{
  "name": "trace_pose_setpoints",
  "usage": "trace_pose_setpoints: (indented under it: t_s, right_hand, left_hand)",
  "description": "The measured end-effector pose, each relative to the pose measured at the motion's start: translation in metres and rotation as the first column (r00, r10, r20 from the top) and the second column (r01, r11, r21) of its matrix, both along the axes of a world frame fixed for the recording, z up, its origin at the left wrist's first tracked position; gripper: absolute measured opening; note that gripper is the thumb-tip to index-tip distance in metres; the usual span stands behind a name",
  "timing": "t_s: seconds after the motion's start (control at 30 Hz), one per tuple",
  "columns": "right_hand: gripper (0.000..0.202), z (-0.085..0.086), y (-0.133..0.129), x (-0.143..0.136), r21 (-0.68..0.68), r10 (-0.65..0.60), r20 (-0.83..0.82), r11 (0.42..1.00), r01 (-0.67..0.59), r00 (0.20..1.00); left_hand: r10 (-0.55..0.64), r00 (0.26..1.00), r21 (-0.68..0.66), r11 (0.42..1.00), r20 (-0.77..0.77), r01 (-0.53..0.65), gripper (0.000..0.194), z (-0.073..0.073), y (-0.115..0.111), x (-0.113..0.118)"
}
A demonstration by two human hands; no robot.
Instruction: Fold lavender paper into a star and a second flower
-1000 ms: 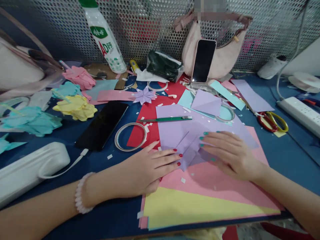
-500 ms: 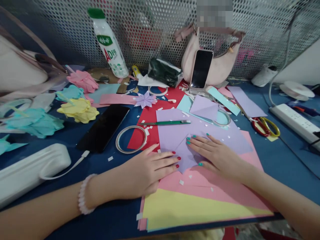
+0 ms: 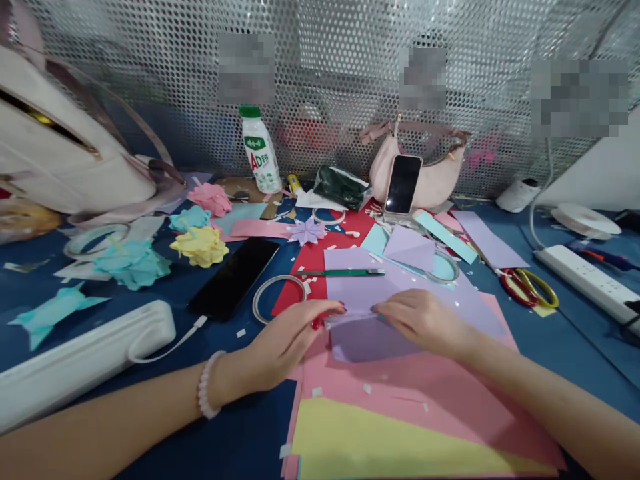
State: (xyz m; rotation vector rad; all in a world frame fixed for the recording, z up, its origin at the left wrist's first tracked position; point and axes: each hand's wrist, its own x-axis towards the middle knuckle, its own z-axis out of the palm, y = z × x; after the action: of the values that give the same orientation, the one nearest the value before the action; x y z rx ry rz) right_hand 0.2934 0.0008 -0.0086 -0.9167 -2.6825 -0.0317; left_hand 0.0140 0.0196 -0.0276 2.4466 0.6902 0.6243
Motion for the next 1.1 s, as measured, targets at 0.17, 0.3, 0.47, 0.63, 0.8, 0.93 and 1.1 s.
trace_pose_setpoints:
  t_s: [0.17, 0.3, 0.47, 0.63, 0.8, 0.93, 1.1]
  right_hand:
    - [0.022, 0.002, 0.005, -0.031, -0.575, -0.386, -0.394, 0.811, 0.104, 0.834]
    - [0.025, -0.005, -0.003, -0.053, -0.772, -0.513, -0.488, 0.631, -0.075, 0.706]
    - [0.042, -0.007, -0.011, -0.054, -0.799, -0.484, -0.454, 0.593, -0.102, 0.748]
    - [0.027, -0.004, -0.012, -0.056, -0.878, -0.565, -0.435, 0.439, -0.192, 0.701]
    - [0.027, -0.007, -0.019, -0.059, -0.891, -0.617, -0.451, 0.266, -0.369, 0.645]
    - [0.029, -0.01, -0.022, -0.055, -0.882, -0.571, -0.472, 0.314, -0.352, 0.672]
    - [0.038, -0.009, -0.025, -0.055, -0.823, -0.443, -0.492, 0.518, -0.234, 0.75]
  left_hand:
    - [0.164, 0.959, -0.193, 0.974, 0.229, -0.121, 0.056, 0.0, 0.004, 0.001]
    - [0.249, 0.958, -0.299, 0.933, 0.141, -0.199, 0.037, 0.004, 0.004, 0.006]
    - [0.251, 0.967, -0.306, 0.925, 0.045, -0.226, 0.034, 0.003, -0.004, 0.007]
    - [0.21, 0.976, -0.395, 0.903, 0.062, -0.17, 0.031, 0.009, -0.013, 0.007]
    - [0.219, 0.973, -0.509, 0.847, 0.071, -0.154, 0.028, 0.011, -0.015, 0.009]
    - [0.234, 0.959, -0.715, 0.698, 0.161, -0.05, 0.023, 0.006, -0.015, 0.008]
    - [0.215, 0.961, -0.795, 0.607, 0.172, 0.007, 0.041, 0.007, -0.012, 0.005]
